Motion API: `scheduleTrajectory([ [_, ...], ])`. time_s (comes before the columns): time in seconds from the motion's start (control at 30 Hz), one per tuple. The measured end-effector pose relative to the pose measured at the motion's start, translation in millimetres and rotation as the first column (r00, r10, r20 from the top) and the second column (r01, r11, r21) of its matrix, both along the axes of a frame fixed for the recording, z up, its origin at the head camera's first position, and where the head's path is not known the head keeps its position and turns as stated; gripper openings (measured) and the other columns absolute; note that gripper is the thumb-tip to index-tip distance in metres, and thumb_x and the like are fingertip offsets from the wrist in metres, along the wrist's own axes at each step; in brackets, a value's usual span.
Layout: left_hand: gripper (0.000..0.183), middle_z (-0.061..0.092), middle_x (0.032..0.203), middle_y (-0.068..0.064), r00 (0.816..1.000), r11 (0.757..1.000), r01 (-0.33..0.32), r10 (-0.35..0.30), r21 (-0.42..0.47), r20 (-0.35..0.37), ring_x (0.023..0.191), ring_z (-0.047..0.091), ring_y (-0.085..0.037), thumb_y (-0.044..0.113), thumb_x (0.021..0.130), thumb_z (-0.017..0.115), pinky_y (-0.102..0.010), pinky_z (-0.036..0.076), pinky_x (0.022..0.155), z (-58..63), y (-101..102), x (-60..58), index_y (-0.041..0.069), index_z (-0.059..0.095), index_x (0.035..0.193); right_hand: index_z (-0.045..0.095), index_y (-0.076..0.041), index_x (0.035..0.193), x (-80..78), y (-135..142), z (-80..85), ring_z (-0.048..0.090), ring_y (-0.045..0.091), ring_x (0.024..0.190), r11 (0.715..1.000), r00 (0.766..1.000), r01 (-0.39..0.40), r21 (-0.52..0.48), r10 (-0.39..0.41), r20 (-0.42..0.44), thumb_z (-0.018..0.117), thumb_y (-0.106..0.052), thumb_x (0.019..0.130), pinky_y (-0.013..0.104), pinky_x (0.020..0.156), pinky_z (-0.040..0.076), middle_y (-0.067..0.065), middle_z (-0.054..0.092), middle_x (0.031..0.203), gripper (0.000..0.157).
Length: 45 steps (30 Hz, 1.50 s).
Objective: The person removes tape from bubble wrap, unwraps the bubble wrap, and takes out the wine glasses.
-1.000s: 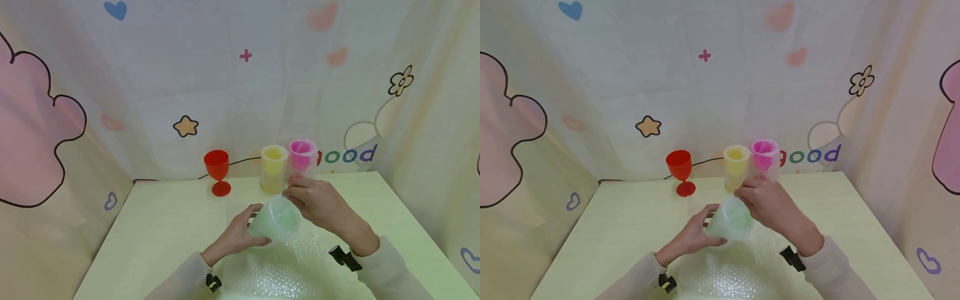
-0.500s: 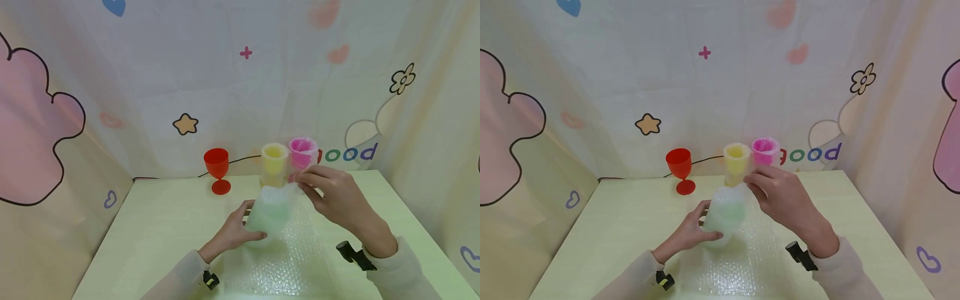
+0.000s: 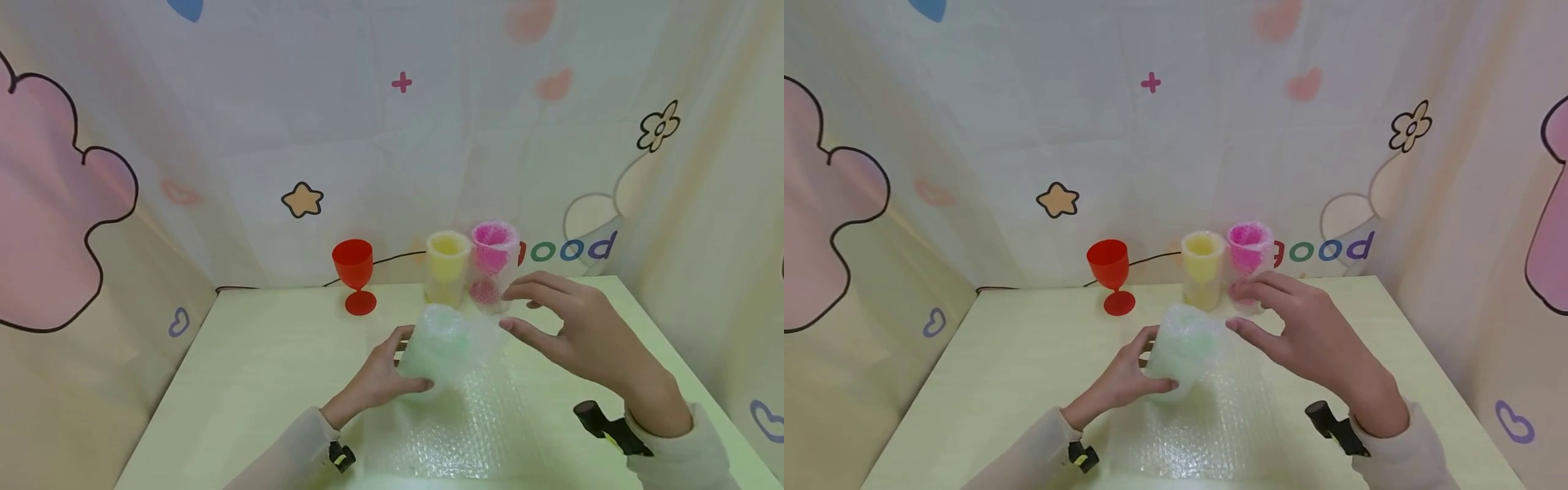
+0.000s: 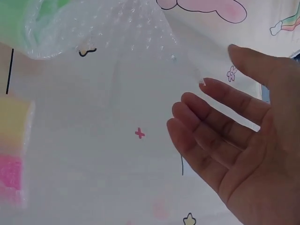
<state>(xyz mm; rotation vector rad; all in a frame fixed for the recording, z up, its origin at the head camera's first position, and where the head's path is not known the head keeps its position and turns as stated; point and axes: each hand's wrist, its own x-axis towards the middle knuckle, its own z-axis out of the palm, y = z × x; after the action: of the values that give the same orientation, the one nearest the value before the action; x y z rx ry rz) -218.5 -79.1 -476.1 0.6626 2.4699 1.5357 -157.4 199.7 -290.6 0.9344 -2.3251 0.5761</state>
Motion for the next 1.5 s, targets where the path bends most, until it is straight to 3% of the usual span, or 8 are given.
scheduleTrajectory([
  [0.13, 0.080, 0.048, 0.131, 0.012, 1.000, 1.000, 0.011, -0.011, -0.008, 0.008, 0.118, 0.051, -0.020, 0.041, 0.067, 0.081, -0.042, 0.051, 0.092, -1.2, 0, -0.1, 0.042, 0.033, 0.132, 0.066, -0.018, 0.103, -16.4, 7, -5.7, 0.058, -0.002, 0.086, 0.996, 0.999, -0.037, -0.078, 0.039, 0.025, 0.069, -0.001, 0.078, 0.007, 0.074, 0.047, -0.011, 0.067, 0.098, 0.031],
  [0.23, 0.080, 0.047, 0.132, 0.009, 0.999, 1.000, 0.029, -0.029, -0.009, 0.028, 0.118, 0.052, -0.024, 0.040, 0.068, 0.080, -0.043, 0.052, 0.091, -1.5, -1, 0.6, 0.043, 0.033, 0.132, 0.066, -0.017, 0.106, -29.6, 12, -20.7, 0.061, 0.001, 0.088, 1.000, 0.994, -0.025, -0.016, 0.027, 0.110, 0.068, 0.000, 0.079, 0.013, 0.073, 0.051, -0.009, 0.067, 0.102, 0.032],
  [0.47, 0.080, 0.047, 0.133, 0.009, 0.999, 0.999, 0.035, -0.035, -0.025, 0.030, 0.119, 0.052, -0.024, 0.040, 0.068, 0.080, -0.044, 0.051, 0.093, 1.2, -2, 1.8, 0.042, 0.032, 0.133, 0.060, -0.027, 0.119, -30.6, 0, -46.8, 0.056, 0.013, 0.114, 0.984, 0.925, -0.101, 0.148, 0.039, 0.377, 0.073, -0.011, 0.077, 0.037, 0.089, 0.053, -0.010, 0.057, 0.125, 0.046],
  [0.67, 0.080, 0.047, 0.132, 0.011, 0.999, 0.999, 0.042, -0.041, -0.028, 0.014, 0.118, 0.052, -0.021, 0.039, 0.069, 0.080, -0.043, 0.051, 0.093, 2.4, 0, 2.2, 0.043, 0.032, 0.133, 0.062, -0.028, 0.115, -33.0, -18, -58.7, 0.058, 0.012, 0.106, 0.953, 0.935, -0.275, 0.128, 0.234, 0.267, 0.076, -0.016, 0.076, 0.035, 0.085, 0.054, -0.008, 0.060, 0.117, 0.043],
  [0.87, 0.080, 0.048, 0.131, 0.012, 0.999, 0.999, 0.043, -0.042, -0.031, 0.009, 0.118, 0.051, -0.018, 0.038, 0.068, 0.080, -0.043, 0.049, 0.095, 1.3, 1, 3.1, 0.044, 0.032, 0.132, 0.067, -0.022, 0.105, -34.5, -24, -66.0, 0.059, 0.013, 0.099, 0.942, 0.937, -0.317, 0.107, 0.294, 0.187, 0.075, -0.007, 0.074, 0.034, 0.082, 0.055, -0.005, 0.064, 0.107, 0.034],
  [1.03, 0.080, 0.048, 0.130, 0.013, 0.999, 0.998, 0.045, -0.045, -0.032, -0.002, 0.118, 0.051, -0.016, 0.038, 0.068, 0.080, -0.041, 0.049, 0.096, 0.8, 0, 1.9, 0.044, 0.032, 0.132, 0.068, -0.017, 0.100, -34.4, -24, -61.2, 0.062, 0.011, 0.092, 0.954, 0.956, -0.280, 0.102, 0.267, 0.123, 0.072, -0.002, 0.073, 0.032, 0.078, 0.055, -0.006, 0.066, 0.100, 0.031],
  [1.27, 0.079, 0.048, 0.130, 0.013, 0.998, 0.997, 0.062, -0.063, -0.036, -0.007, 0.115, 0.052, -0.016, 0.038, 0.069, 0.080, -0.039, 0.051, 0.093, 0.7, 2, 1.7, 0.043, 0.032, 0.132, 0.070, -0.019, 0.098, -28.7, -19, -45.1, 0.065, 0.011, 0.088, 0.985, 0.985, -0.137, 0.101, 0.125, 0.118, 0.076, 0.000, 0.071, 0.033, 0.076, 0.057, -0.006, 0.069, 0.097, 0.033],
  [1.5, 0.080, 0.048, 0.130, 0.013, 0.997, 0.996, 0.075, -0.075, -0.057, -0.007, 0.116, 0.052, -0.016, 0.039, 0.069, 0.080, -0.035, 0.052, 0.092, 2.1, 5, 3.2, 0.044, 0.032, 0.132, 0.072, -0.017, 0.093, -25.1, -17, -33.2, 0.068, 0.014, 0.087, 0.992, 0.991, -0.115, 0.049, 0.118, -0.067, 0.080, 0.000, 0.063, 0.018, 0.082, 0.052, -0.005, 0.071, 0.094, 0.036],
])
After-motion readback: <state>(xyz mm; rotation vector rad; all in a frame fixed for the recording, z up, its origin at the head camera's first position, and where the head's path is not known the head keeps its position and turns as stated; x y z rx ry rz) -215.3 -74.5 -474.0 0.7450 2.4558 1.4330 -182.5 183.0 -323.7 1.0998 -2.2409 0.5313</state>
